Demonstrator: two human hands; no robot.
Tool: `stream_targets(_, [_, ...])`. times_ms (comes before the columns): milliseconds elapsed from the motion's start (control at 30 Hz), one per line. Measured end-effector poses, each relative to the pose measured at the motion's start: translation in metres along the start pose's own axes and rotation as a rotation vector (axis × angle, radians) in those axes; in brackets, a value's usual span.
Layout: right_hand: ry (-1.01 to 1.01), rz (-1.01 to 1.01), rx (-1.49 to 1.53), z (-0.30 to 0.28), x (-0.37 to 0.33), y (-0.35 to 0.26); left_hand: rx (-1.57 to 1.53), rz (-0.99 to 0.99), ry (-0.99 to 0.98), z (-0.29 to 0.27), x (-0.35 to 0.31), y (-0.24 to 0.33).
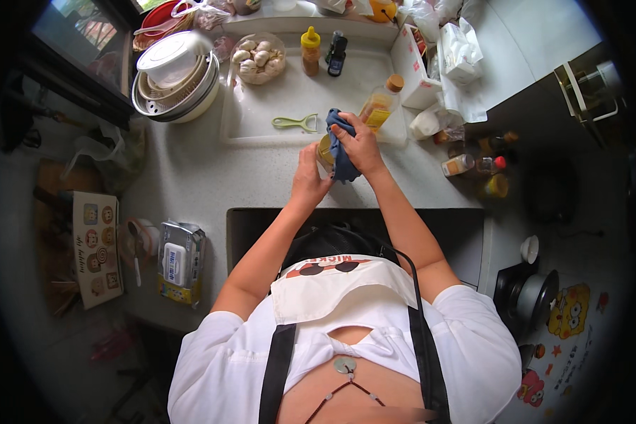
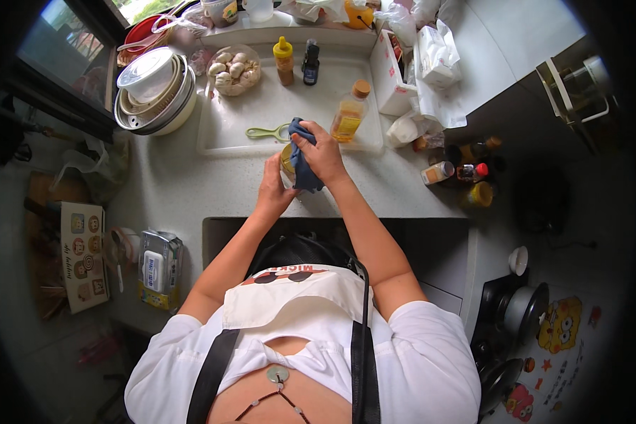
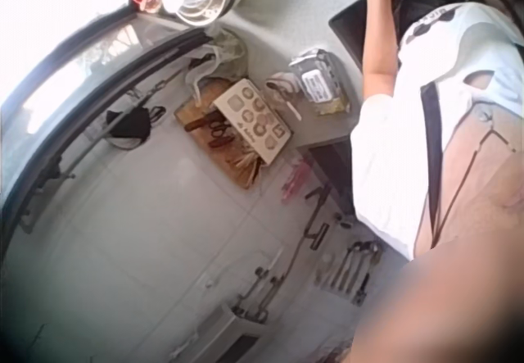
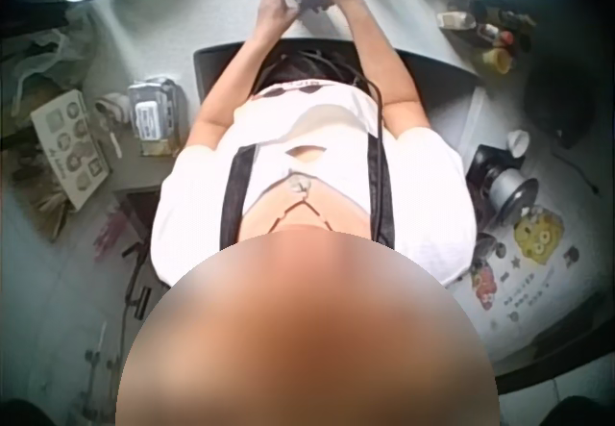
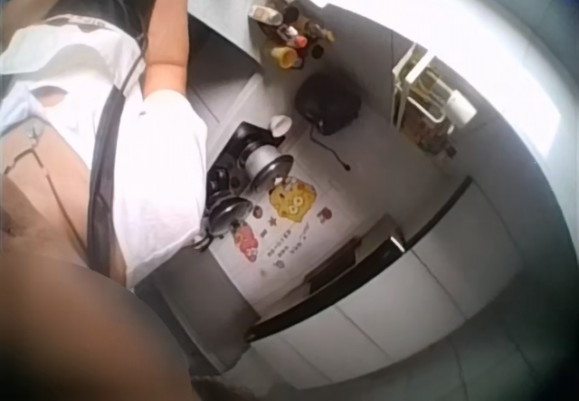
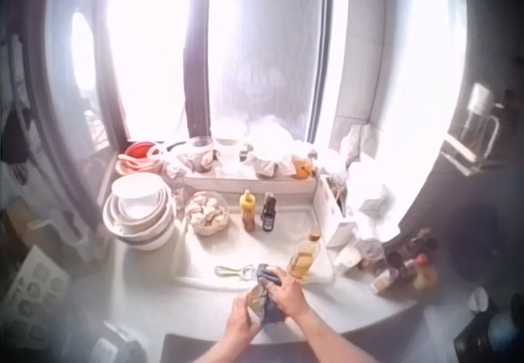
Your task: The person wipes multiple condiment bottles and food jars with a blue cloth.
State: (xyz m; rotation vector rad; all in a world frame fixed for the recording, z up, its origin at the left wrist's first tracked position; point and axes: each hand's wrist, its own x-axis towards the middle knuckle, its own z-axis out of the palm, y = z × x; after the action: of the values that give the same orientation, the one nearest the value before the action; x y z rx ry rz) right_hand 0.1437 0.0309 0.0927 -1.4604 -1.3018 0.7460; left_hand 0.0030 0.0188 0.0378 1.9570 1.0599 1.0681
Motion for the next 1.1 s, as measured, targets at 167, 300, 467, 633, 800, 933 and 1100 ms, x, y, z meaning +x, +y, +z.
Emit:
stream_targets(167, [0.113, 0.086, 0.31, -0.011, -0.005, 0.051, -0.006, 0.057, 0.01, 0.0, 0.002, 0.0])
stream_targets(300, [0.041, 0.082, -0.019, -0.016, -0.037, 0.11, -0.032, 0.064, 0.005, 0.0, 0.002, -0.002])
stream_targets(467, [-0.055, 0.039, -0.34, -0.03, -0.08, 0.148, -0.021, 0.059, -0.025, -0.001, 0.001, -0.008])
stream_targets(633, [0.029, 0.131, 0.061, -0.045, -0.054, 0.11, 0.046, -0.113, -0.133, -0.005, 0.004, -0.024])
stream_targets(800, [-0.103, 0.139, 0.432, -0.031, -0.037, 0.056, -0.159, -0.25, -0.198, -0.009, 0.007, -0.01])
stream_targets(933, [-0.119, 0.269, 0.471, -0.009, -0.041, 0.11, -0.257, -0.267, -0.229, -0.013, 0.009, 0.003])
stream_targets(1100, [-0.266, 0.063, -0.28, -0.016, -0.036, 0.16, -0.265, -0.275, -0.279, -0.018, 0.012, -0.005])
